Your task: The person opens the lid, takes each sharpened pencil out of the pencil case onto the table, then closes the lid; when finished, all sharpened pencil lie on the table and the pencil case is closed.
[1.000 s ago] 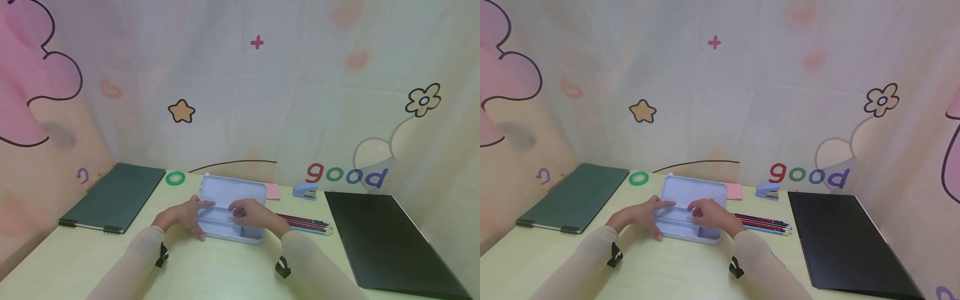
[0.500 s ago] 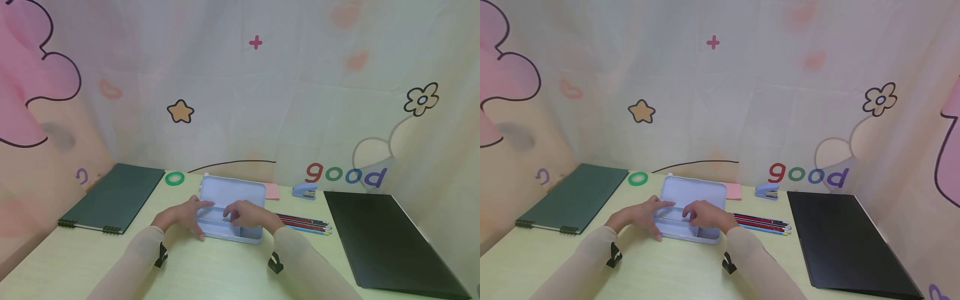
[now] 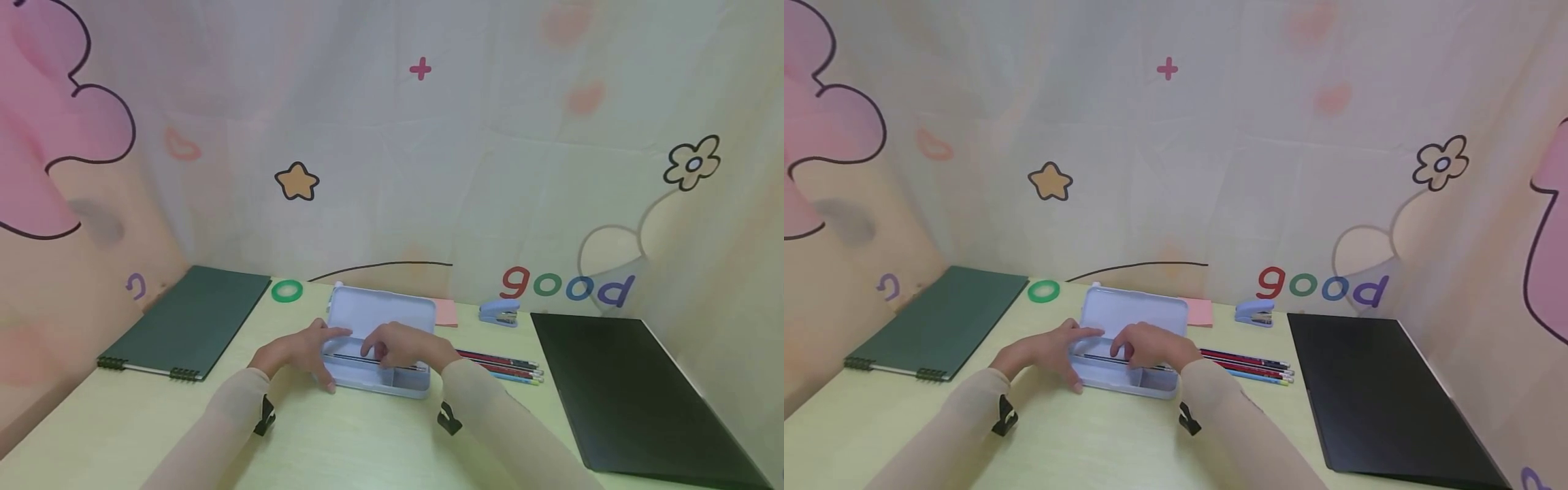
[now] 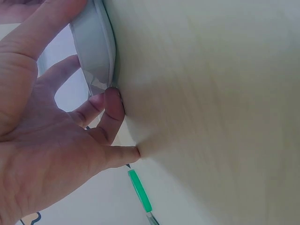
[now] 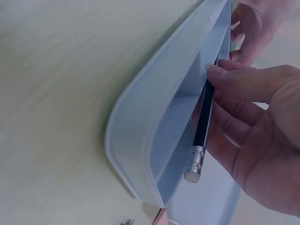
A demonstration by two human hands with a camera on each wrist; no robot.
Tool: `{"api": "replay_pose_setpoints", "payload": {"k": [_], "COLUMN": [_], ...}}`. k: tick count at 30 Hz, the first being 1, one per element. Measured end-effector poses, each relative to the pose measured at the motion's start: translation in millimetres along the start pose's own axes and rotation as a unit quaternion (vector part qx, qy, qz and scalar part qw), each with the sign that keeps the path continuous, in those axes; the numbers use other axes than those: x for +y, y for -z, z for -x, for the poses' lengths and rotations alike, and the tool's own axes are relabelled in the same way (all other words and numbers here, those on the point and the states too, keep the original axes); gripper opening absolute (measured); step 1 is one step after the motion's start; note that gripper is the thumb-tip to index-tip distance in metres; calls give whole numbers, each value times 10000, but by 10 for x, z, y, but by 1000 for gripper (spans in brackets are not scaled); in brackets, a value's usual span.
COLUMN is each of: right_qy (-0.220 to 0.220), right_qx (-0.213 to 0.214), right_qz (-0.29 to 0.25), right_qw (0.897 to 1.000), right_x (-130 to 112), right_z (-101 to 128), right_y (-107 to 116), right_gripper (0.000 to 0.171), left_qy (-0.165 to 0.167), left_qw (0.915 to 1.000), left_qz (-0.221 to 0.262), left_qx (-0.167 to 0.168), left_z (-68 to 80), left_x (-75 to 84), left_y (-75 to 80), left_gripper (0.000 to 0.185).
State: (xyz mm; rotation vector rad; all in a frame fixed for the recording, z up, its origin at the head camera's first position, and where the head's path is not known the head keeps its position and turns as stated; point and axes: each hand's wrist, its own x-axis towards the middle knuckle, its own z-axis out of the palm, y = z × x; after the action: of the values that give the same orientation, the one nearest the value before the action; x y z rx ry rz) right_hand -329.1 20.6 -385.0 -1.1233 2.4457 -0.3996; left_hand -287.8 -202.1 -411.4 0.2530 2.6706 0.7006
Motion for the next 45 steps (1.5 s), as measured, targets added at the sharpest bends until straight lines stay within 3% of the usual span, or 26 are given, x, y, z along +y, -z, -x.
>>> {"api": "replay_pose_setpoints", "payload": {"k": [8,16,25,31,36,45], "right_qy": [64,-392,-436,-705,-1135,-1123], "right_qx": [101,485,656,786,863,1242], "right_qz": [188,-12,-139,-303,-423,-117], "right_qw": [9998,9981,9968,9939,9889,9858], "right_x": [82,341,752,985,1090,1173], "right_z": [213,673,1160,1435,1527,1554], "right_y": [159,272,297,176,52,-87], "right_gripper": [34,31,28,27,26,29], "left_qy": [-119,-53,-43,-89,-110,-114], "left_qw": [9999,10000,9999,9998,9998,9998], "left_qz": [-43,61,151,155,160,191], "left_qx": [-13,-12,2,-17,12,-3], "left_z": [-24,10,-8,7,19,6], "left_x": [20,1,-25,-15,-23,-15], "left_y": [1,12,8,20,15,-8], "left_gripper": [100,100,101,101,100,100]}}
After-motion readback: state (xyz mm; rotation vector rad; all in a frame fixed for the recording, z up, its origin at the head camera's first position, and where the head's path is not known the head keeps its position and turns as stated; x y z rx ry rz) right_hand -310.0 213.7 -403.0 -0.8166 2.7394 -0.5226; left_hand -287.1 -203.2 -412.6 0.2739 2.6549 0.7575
